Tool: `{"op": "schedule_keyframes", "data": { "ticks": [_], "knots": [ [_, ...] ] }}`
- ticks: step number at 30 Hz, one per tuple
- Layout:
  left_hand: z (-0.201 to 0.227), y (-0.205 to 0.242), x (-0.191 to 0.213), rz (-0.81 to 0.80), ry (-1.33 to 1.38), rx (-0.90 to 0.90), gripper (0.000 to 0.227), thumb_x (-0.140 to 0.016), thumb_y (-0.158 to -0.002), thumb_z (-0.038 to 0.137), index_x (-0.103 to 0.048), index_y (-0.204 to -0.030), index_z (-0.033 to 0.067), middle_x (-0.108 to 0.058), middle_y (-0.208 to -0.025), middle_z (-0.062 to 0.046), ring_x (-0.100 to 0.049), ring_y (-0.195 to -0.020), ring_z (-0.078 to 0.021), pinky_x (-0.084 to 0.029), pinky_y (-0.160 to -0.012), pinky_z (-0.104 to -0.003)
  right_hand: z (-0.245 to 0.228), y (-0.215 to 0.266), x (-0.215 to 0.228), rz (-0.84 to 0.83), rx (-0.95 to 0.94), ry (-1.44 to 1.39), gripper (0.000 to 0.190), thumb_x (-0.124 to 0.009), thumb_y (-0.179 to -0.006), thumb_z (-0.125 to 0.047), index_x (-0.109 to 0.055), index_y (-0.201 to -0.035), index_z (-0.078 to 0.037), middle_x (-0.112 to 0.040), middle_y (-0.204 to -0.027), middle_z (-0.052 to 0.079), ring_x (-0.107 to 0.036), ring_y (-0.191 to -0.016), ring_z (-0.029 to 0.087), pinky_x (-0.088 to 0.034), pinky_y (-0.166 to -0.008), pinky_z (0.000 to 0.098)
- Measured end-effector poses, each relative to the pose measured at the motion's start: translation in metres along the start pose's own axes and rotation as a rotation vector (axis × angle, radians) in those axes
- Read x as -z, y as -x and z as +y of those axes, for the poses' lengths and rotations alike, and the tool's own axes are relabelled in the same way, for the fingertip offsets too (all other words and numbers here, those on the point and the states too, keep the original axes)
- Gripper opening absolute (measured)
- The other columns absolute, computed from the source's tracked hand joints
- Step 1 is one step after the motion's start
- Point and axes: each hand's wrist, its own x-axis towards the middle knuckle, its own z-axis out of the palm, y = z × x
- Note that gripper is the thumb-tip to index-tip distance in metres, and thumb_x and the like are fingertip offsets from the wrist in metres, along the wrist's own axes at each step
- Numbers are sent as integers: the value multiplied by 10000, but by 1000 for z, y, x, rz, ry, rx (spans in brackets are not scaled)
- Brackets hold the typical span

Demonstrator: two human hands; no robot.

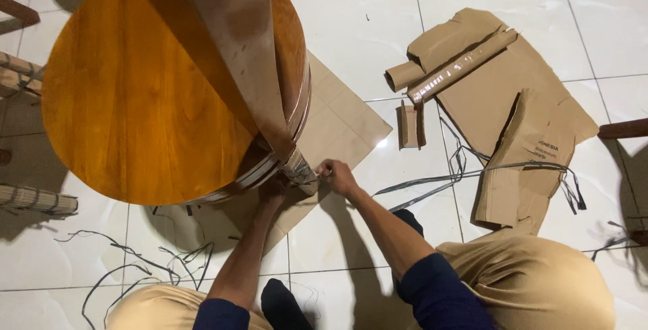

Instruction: Wrapping chair legs with cardboard and securing them with plastic ties for protection

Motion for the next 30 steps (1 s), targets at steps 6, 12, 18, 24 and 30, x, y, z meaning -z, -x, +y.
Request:
{"op": "schedule_keyframes", "data": {
  "ticks": [6,12,18,24,30],
  "knots": [
    [7,10,-8,153,-264,468,433,-502,-1016,491,-745,-1089,139,-753,-1070,-111,-726,-1050,-260,-587,-820,-350,-74,83,24,97,-103,147,212,-551,-1031,-245,-704,-1097,-114,-765,-1039,155,-732,-978,396,-588,-845,513],
    [34,52,-57,230,125,386,390,-549,-999,187,-658,-1142,-159,-653,-1214,-374,-592,-1261,-450,-467,-1072,-523,-80,115,-7,95,-101,177,198,-486,-1055,-218,-641,-1118,-113,-740,-1045,177,-716,-1027,417,-575,-876,566],
    [42,60,-76,362,154,195,218,-490,-1028,134,-672,-952,43,-687,-934,-214,-674,-995,-391,-510,-913,-461,-121,143,4,75,-64,284,180,-446,-1055,-186,-595,-1100,-95,-727,-1027,208,-720,-1009,432,-586,-868,563],
    [35,53,-89,286,-2,314,253,-470,-1053,341,-630,-974,162,-659,-988,-133,-652,-1050,-348,-505,-936,-458,-126,155,6,11,-33,385,160,-477,-1032,-202,-576,-1112,-106,-731,-1045,194,-720,-1021,432,-596,-865,558],
    [85,79,-74,239,5,336,294,-438,-1051,332,-630,-928,146,-669,-949,-144,-673,-1006,-384,-510,-911,-489,-116,157,-4,-2,36,420,110,-511,-993,-175,-576,-1049,-107,-719,-976,199,-726,-949,459,-599,-825,571]
  ]
}}
